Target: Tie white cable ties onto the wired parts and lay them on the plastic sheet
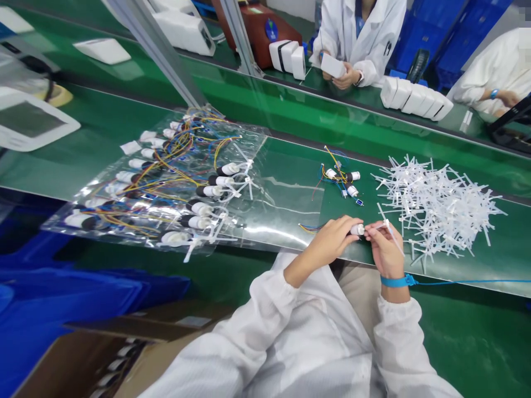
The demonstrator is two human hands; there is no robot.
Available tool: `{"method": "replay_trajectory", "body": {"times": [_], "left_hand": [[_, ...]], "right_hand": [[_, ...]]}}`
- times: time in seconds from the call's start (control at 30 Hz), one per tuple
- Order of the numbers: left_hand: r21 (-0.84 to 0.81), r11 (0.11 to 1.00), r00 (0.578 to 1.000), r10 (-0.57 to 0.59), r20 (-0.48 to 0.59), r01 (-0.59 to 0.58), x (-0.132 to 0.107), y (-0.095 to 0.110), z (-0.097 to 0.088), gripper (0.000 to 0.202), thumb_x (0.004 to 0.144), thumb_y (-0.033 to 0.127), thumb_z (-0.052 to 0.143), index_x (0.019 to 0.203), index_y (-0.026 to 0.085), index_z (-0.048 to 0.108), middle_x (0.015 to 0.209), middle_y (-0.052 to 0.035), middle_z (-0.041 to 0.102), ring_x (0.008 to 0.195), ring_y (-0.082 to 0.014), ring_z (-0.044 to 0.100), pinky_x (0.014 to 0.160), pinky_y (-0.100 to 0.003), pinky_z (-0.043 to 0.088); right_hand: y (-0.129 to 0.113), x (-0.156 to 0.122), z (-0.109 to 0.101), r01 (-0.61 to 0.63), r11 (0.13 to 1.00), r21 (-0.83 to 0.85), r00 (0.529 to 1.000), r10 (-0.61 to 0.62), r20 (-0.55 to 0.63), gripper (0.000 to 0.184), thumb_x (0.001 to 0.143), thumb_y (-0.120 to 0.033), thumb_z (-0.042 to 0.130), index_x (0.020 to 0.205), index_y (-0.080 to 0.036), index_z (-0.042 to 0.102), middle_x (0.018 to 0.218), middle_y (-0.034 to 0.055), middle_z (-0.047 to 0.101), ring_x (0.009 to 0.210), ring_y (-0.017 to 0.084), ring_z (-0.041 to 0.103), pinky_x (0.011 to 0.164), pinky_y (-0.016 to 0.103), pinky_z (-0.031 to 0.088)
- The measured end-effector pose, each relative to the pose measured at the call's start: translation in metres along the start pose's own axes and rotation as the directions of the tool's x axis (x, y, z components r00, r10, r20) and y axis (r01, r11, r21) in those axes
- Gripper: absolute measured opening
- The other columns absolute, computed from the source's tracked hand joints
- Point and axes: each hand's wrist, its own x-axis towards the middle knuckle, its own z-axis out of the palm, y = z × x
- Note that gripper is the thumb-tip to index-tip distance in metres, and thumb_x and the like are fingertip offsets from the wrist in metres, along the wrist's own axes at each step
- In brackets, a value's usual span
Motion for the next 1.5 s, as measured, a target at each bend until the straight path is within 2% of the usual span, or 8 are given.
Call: {"method": "replay_trajectory", "body": {"times": [0.13,0.3,0.5,0.8,0.97,1.07,1.2,1.5], "left_hand": [[-0.052,0.997,0.997,0.052,-0.051,-0.055,0.0001,0.0005,-0.0007,0.027,0.118,0.036,0.052,0.136,0.022,0.066,0.130,-0.0119,0.073,0.118,-0.0288,0.067,0.105,-0.042,0.052],[-0.041,0.998,0.997,0.049,-0.060,-0.051,-0.0004,-0.0001,0.0006,0.025,0.117,0.034,0.053,0.135,0.023,0.066,0.129,-0.0107,0.075,0.117,-0.0286,0.067,0.106,-0.042,0.052],[-0.017,0.999,0.999,0.027,-0.042,-0.028,-0.0008,-0.0012,0.0032,0.025,0.117,0.033,0.052,0.137,0.023,0.065,0.126,-0.0103,0.075,0.113,-0.0284,0.068,0.104,-0.042,0.052],[-0.070,0.997,0.997,0.017,-0.076,-0.023,-0.0011,-0.0005,-0.0005,0.036,0.118,0.038,0.051,0.149,0.025,0.065,0.125,-0.0092,0.071,0.116,-0.0265,0.068,0.105,-0.038,0.055],[-0.016,1.000,0.998,0.018,-0.059,-0.019,0.0009,-0.0042,0.0036,0.038,0.117,0.038,0.053,0.151,0.025,0.063,0.128,-0.0107,0.072,0.117,-0.0293,0.068,0.106,-0.044,0.055],[-0.029,0.999,0.998,-0.014,-0.057,0.013,0.0014,-0.0045,0.0038,0.032,0.116,0.039,0.055,0.144,0.024,0.063,0.129,-0.0107,0.073,0.117,-0.0297,0.068,0.106,-0.045,0.054],[-0.036,0.999,0.999,-0.014,-0.029,0.013,0.0010,-0.0036,0.0013,0.026,0.117,0.041,0.053,0.130,0.022,0.066,0.120,-0.0098,0.075,0.109,-0.0286,0.068,0.102,-0.043,0.053],[-0.032,0.999,1.000,0.002,-0.003,-0.002,0.0017,-0.0012,-0.0029,0.027,0.118,0.041,0.050,0.126,0.023,0.068,0.120,-0.0096,0.074,0.109,-0.0281,0.066,0.103,-0.042,0.052]], "right_hand": [[0.0006,0.0000,-0.0009,0.013,1.000,-0.025,1.000,-0.013,0.000,0.021,0.075,-0.032,0.098,0.086,-0.023,0.082,0.090,0.0047,0.078,0.079,0.020,0.069,0.074,0.035,0.058],[-0.0014,-0.0013,0.0007,0.021,0.995,-0.101,1.000,-0.021,0.004,0.020,0.077,-0.032,0.095,0.086,-0.023,0.080,0.069,-0.0010,0.067,0.060,0.014,0.055,0.052,0.028,0.038],[-0.0025,-0.0030,0.0005,-0.002,0.998,-0.067,1.000,0.004,0.026,0.027,0.081,-0.041,0.094,0.092,-0.022,0.079,0.079,0.0050,0.077,0.059,0.015,0.062,0.047,0.027,0.033],[-0.0005,-0.0021,-0.0036,0.012,0.994,-0.107,0.998,-0.006,0.055,0.025,0.083,-0.041,0.094,0.095,-0.023,0.081,0.083,0.0060,0.078,0.064,0.017,0.061,0.053,0.031,0.039],[-0.0007,-0.0013,-0.0019,0.043,0.996,-0.084,0.997,-0.038,0.064,0.018,0.081,-0.037,0.094,0.090,-0.025,0.084,0.080,0.0045,0.074,0.067,0.017,0.057,0.057,0.033,0.041],[-0.0018,-0.0016,-0.0018,0.045,0.994,-0.103,0.996,-0.037,0.078,0.018,0.082,-0.038,0.094,0.089,-0.025,0.084,0.084,0.0048,0.075,0.068,0.018,0.058,0.060,0.034,0.044],[-0.0028,-0.0019,-0.0025,0.032,0.994,-0.105,0.995,-0.023,0.092,0.020,0.082,-0.040,0.095,0.090,-0.025,0.084,0.093,0.0062,0.077,0.076,0.021,0.065,0.069,0.037,0.054],[-0.0031,-0.0039,-0.0001,0.046,0.988,-0.148,0.993,-0.029,0.113,0.018,0.083,-0.038,0.095,0.088,-0.025,0.084,0.088,0.0047,0.077,0.082,0.024,0.068,0.083,0.042,0.059]]}}
